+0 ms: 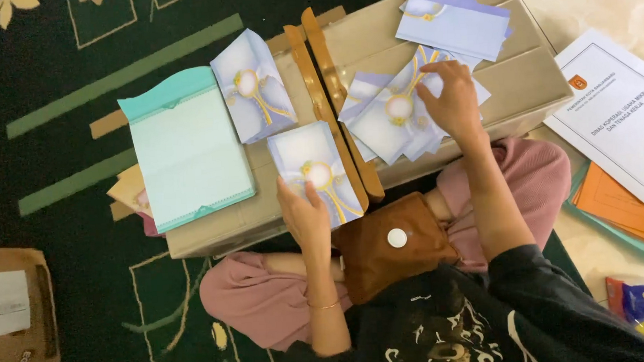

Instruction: Counting and stacking paper invitations into organized piles on a low table or the floor.

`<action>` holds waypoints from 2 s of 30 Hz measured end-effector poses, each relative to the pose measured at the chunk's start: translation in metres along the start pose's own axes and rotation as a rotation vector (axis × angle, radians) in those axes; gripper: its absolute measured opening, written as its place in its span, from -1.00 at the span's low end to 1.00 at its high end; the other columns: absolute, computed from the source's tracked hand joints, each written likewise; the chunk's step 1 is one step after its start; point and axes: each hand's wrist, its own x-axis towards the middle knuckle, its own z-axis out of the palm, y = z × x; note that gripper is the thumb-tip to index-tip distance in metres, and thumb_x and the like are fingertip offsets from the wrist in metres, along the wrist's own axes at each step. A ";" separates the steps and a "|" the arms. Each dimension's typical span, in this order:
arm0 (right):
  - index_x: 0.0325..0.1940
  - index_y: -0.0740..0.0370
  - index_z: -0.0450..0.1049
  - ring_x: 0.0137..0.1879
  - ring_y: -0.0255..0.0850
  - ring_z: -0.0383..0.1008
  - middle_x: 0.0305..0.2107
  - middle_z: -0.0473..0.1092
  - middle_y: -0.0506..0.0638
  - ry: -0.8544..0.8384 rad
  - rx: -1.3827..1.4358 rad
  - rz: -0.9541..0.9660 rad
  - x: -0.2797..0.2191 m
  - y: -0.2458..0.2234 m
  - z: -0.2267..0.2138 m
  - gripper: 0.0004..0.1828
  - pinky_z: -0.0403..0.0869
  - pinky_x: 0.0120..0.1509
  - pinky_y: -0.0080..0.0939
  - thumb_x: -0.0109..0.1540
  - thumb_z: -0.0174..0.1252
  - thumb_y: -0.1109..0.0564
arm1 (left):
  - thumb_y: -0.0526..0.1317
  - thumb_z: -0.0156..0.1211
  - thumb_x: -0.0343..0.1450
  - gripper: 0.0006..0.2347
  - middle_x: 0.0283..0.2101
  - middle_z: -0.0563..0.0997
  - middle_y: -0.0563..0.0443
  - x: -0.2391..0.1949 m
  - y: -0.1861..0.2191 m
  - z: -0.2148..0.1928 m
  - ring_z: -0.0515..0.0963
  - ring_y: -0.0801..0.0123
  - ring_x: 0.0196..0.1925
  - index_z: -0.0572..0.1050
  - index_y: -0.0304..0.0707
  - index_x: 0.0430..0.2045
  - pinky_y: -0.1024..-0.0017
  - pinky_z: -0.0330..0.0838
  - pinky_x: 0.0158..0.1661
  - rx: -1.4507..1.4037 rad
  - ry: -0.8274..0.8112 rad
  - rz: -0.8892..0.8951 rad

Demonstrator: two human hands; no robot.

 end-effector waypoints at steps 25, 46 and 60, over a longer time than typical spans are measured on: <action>-0.10 0.10 0.59 0.13 0.03 0.42 -0.13 0.44 0.07 -0.351 -0.101 0.394 -0.027 0.044 -0.049 -0.57 0.40 0.21 0.05 0.09 0.48 -0.15 | -0.19 0.63 0.09 -0.24 -0.05 0.35 -0.29 0.048 0.086 0.134 0.42 -0.15 0.07 0.26 -0.51 0.11 -0.14 0.13 0.25 0.222 -0.176 0.621; 0.20 0.13 0.46 0.07 -0.03 0.45 -0.04 0.41 0.02 -0.010 -0.053 0.450 -0.068 0.016 -0.052 -0.22 0.41 0.20 0.05 0.01 0.56 -0.19 | -0.16 0.42 0.31 -0.40 0.19 0.23 -0.30 0.000 0.136 0.179 0.16 -0.14 0.31 0.33 -0.39 0.22 -0.12 0.19 0.06 0.204 -0.243 0.584; 0.17 0.11 0.45 0.18 -0.01 0.42 0.04 0.24 0.02 0.000 0.026 0.554 -0.072 0.016 -0.048 -0.22 0.41 0.27 0.02 -0.01 0.61 -0.16 | 0.06 0.70 -0.15 -0.12 -0.04 0.26 -0.13 0.040 0.124 0.235 0.28 0.02 0.04 0.30 -0.34 -0.04 0.06 0.25 -0.01 0.314 -0.232 0.426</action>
